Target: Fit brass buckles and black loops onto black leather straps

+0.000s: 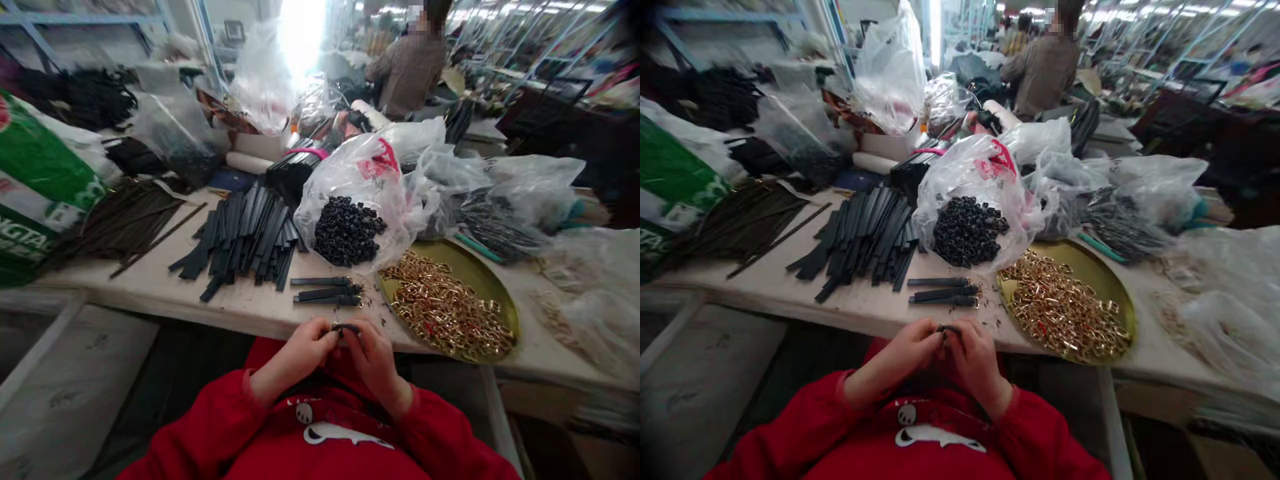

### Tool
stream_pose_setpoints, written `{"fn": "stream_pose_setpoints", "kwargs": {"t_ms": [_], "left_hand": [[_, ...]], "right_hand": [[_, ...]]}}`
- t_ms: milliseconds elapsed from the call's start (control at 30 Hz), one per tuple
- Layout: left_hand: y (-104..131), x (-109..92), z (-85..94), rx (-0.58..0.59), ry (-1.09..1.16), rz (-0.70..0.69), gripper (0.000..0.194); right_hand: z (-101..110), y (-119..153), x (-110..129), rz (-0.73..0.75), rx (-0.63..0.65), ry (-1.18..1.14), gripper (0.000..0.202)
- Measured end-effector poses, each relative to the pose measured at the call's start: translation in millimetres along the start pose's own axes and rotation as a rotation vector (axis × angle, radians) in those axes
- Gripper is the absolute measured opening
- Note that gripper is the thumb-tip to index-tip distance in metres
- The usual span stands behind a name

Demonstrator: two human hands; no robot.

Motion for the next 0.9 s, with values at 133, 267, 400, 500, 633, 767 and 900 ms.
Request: {"fn": "stream_pose_setpoints", "kwargs": {"t_ms": [133, 267, 400, 500, 633, 767, 900], "left_hand": [[4.7, -4.9, -2.2, 0.002, 0.04, -0.017, 0.017], [4.9, -7.6, -3.7, 0.0, 0.049, -0.019, 0.019], [5.2, -6.1, -4.7, -0.022, 0.021, 0.01, 0.02], [7.9, -7.5, -2.8, -0.076, -0.095, -0.023, 0.02], [11.8, -15.6, 2.5, -0.03, -0.232, -0.072, 0.021], [5.3, -14.2, 10.2, 0.064, -0.176, -0.044, 0.031], [-14.2, -2.7, 20.1, -0.039, -0.14, -0.035, 0.025]], "right_hand": [[-5.4, -5.8, -4.7, -0.279, 0.148, -0.211, 0.019], [-3.1, -6.0, 0.9, -0.306, 0.132, -0.243, 0.021], [-1.2, -4.5, 5.8, -0.26, 0.125, -0.179, 0.018], [-0.9, -4.7, 5.0, -0.241, 0.128, -0.151, 0.011], [-2.0, -7.6, 0.8, -0.397, 0.223, -0.288, 0.017], [-5.6, -11.6, 5.9, -0.49, 0.403, -0.43, 0.025], [1.5, -29.4, 13.2, -0.304, 0.429, -0.227, 0.02]]}}
Point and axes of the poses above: each hand's wrist, its own y-axis away from the middle knuckle, its own z-axis out of the back of the hand, x = y × z, the point moved 2 cm from there along -y, towards the middle knuckle, and after that the axes turned 13 degrees about -z, right-handed, at the moved point
